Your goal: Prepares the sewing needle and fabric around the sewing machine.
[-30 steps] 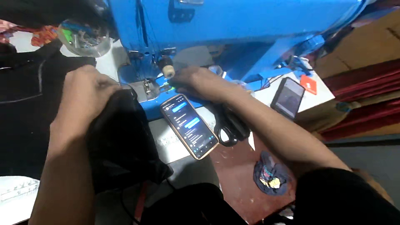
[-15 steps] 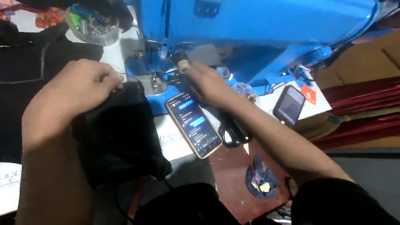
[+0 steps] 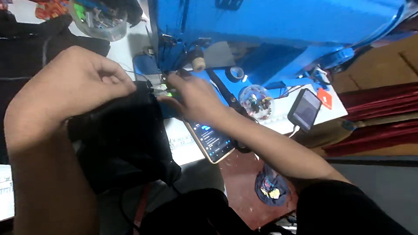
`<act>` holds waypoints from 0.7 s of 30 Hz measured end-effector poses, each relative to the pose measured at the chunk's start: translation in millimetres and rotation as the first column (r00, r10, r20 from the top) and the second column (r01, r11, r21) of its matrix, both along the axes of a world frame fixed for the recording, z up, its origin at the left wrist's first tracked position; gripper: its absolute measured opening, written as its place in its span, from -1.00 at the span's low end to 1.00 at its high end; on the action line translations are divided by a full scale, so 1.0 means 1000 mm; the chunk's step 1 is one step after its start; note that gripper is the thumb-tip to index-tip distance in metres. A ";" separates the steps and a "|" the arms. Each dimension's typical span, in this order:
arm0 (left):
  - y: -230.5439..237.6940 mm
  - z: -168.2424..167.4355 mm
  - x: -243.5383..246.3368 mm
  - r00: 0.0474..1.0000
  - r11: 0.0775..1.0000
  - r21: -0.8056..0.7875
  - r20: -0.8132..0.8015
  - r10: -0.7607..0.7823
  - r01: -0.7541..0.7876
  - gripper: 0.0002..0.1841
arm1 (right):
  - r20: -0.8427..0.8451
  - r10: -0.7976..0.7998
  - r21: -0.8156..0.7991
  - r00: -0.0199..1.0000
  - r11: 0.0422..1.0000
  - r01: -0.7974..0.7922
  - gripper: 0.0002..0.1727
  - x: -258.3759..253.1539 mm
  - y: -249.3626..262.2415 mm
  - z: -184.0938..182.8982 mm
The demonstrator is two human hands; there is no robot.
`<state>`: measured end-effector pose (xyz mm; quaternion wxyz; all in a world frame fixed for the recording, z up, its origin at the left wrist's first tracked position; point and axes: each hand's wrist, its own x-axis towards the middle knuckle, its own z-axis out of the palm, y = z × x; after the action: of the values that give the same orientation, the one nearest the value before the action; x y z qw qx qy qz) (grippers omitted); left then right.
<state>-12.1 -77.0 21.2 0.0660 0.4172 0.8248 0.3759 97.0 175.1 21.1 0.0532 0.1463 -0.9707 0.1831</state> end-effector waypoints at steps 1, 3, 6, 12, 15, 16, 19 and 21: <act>0.001 0.001 0.001 1.000 1.000 0.005 0.006 -0.016 0.016 -0.82 | -0.001 -0.005 -0.006 1.000 1.000 0.005 -0.56 0.000 -0.003 0.000; 0.004 0.002 0.005 0.999 0.999 0.007 0.016 -0.034 0.034 -0.83 | -0.024 -0.002 -0.016 1.000 1.000 0.001 -0.58 -0.001 -0.006 -0.001; 0.010 0.001 0.010 0.998 0.998 0.020 0.035 -0.059 0.058 -0.85 | -0.060 0.013 -0.041 0.998 0.999 -0.015 -0.64 -0.003 -0.008 -0.002; 0.015 0.003 0.017 0.989 0.989 0.048 0.045 -0.141 0.139 -0.91 | -0.019 -0.019 -0.019 1.000 1.000 0.019 -0.70 -0.002 -0.010 0.003; 0.007 0.006 0.006 0.997 0.996 0.061 -0.014 -0.071 0.072 -0.86 | 0.053 -0.008 -0.015 0.999 1.000 0.009 -0.64 -0.002 0.000 0.005; 0.000 0.004 -0.005 0.999 0.995 0.095 -0.042 0.016 -0.012 -0.84 | 0.080 -0.024 -0.005 0.996 1.000 0.025 -0.62 -0.002 0.006 0.006; -0.026 -0.011 -0.042 0.937 0.896 0.282 0.044 0.346 -0.344 -0.74 | 0.151 -0.174 0.020 0.973 0.985 0.173 -0.60 -0.003 0.029 0.011; -0.040 -0.024 -0.057 0.859 0.755 0.418 0.163 0.485 -0.505 -0.69 | 0.147 -0.259 0.031 0.955 0.966 0.257 -0.65 -0.005 0.042 0.012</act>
<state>-69.4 -117.3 -3.2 -0.1150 0.1794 0.7950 0.5680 92.0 217.5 33.1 0.0026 0.0045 -0.9837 0.1796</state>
